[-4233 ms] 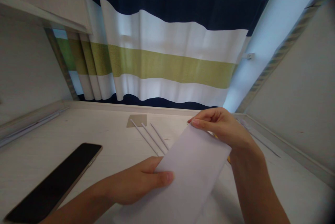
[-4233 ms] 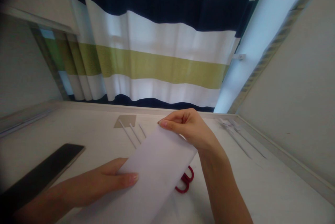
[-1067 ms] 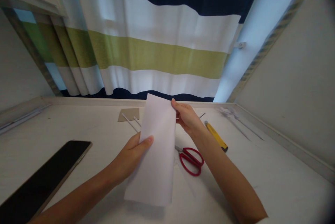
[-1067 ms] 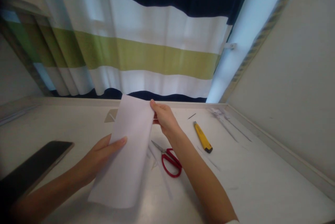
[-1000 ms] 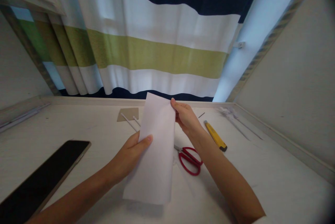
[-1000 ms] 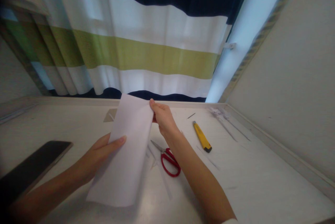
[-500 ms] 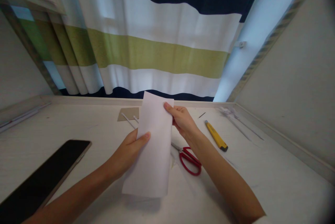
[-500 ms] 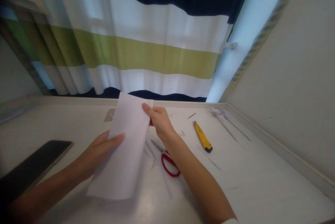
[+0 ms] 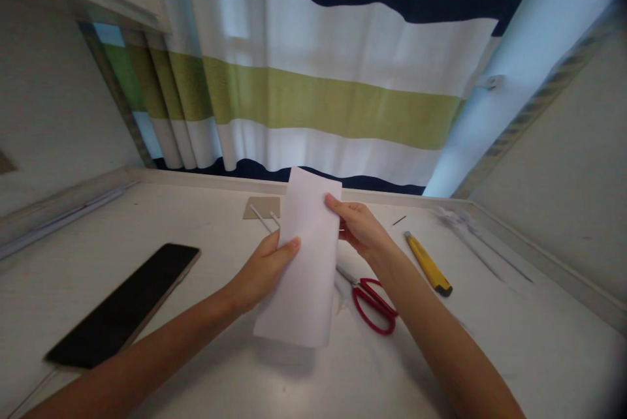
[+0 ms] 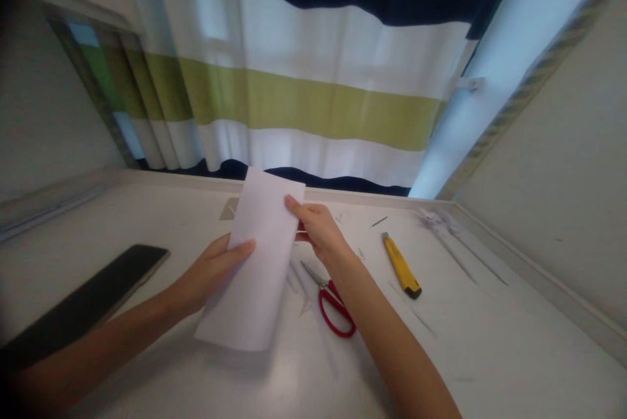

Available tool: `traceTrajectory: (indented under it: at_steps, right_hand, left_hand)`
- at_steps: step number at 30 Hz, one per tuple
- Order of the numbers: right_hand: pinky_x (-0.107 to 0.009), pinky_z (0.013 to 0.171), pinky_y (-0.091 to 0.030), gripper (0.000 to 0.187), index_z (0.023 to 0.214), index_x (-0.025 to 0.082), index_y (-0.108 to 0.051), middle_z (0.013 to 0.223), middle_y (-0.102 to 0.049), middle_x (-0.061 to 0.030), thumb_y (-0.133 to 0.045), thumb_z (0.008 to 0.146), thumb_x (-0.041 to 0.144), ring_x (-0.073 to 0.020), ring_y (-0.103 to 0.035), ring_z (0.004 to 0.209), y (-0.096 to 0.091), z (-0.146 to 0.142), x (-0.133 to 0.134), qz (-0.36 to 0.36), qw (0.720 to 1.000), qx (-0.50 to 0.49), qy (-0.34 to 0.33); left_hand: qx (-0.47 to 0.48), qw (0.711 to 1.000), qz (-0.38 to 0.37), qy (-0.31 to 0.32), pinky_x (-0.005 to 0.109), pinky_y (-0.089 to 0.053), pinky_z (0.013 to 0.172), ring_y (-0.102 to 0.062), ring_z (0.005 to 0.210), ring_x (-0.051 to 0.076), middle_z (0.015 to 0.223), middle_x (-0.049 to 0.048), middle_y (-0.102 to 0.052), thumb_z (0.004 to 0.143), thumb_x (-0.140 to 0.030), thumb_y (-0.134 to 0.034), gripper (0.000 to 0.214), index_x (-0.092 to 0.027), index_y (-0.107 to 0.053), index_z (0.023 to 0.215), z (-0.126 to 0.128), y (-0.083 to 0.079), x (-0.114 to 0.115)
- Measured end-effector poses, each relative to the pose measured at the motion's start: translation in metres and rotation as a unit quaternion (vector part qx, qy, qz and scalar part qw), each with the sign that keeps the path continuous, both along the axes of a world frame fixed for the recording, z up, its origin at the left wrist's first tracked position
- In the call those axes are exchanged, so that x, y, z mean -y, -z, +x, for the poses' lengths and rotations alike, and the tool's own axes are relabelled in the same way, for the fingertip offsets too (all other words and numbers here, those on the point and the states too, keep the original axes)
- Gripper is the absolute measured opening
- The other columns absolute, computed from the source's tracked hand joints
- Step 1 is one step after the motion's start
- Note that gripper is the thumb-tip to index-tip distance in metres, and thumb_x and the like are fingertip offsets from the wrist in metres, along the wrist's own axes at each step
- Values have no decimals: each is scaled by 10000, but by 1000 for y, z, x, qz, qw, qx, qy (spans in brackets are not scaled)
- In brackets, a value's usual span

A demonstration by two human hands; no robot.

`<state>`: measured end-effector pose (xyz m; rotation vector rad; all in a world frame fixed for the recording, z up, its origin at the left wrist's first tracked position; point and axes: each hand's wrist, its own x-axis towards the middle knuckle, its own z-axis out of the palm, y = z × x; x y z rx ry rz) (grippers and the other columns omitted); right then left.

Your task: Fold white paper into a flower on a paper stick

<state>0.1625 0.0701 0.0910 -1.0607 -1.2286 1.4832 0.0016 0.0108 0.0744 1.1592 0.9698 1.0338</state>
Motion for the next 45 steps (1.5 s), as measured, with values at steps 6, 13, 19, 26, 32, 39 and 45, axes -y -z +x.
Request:
traceTrajectory:
  at_steps: [6,13,19,26,32,39,45]
  right_hand:
    - [-223,580,-464,324,633,110,-636,664,-665,-62,-629,655,433,-108,-577,581,3,0,1,-14,999,31,-24]
    - [-228,602,-469,287,681,129,-654,678,-678,-53,-620,676,414,-119,-598,603,1,-3,5,-41,997,47,-49]
    - [-216,559,-460,254,657,135,-658,635,-677,-43,-640,662,389,-115,-597,557,2,-10,9,-36,999,30,-14]
    - [-249,604,-470,285,666,128,-662,656,-683,-62,-643,649,412,-138,-610,593,3,-11,10,-25,998,47,-32]
    - [-251,595,-473,290,704,134,-667,703,-687,-68,-629,662,418,-139,-612,608,4,-11,9,-24,996,59,-56]
    - [-235,574,-476,299,745,151,-673,712,-688,-55,-615,671,435,-130,-612,615,4,-11,10,-38,995,65,-70]
    - [-235,578,-488,279,745,138,-672,686,-684,-59,-613,687,404,-117,-604,576,7,-13,11,-35,995,59,-77]
  left_hand:
    - [46,998,45,-1,261,-440,632,-597,709,177,921,81,-633,769,-325,-530,409,-117,-490,1119,-1,7,-6]
    - [72,994,78,-8,282,-438,688,-591,786,196,907,86,-638,764,-293,-531,387,-119,-507,1108,-4,9,-8]
    - [75,992,104,-10,315,-429,776,-575,865,216,956,90,-628,742,-312,-551,389,-121,-530,1080,-6,11,-11]
    - [65,991,119,-16,311,-430,783,-579,861,199,926,75,-637,783,-260,-492,349,-141,-506,1110,-7,8,-10]
    - [55,989,129,-34,312,-429,791,-578,868,199,938,75,-635,788,-240,-482,326,-138,-517,1096,-8,7,-12]
    - [78,988,122,-44,319,-433,794,-583,864,205,929,82,-638,774,-255,-508,334,-129,-523,1082,-8,8,-14]
    - [93,988,114,-53,327,-433,804,-588,848,205,911,87,-641,757,-268,-529,359,-115,-516,1082,-9,6,-16]
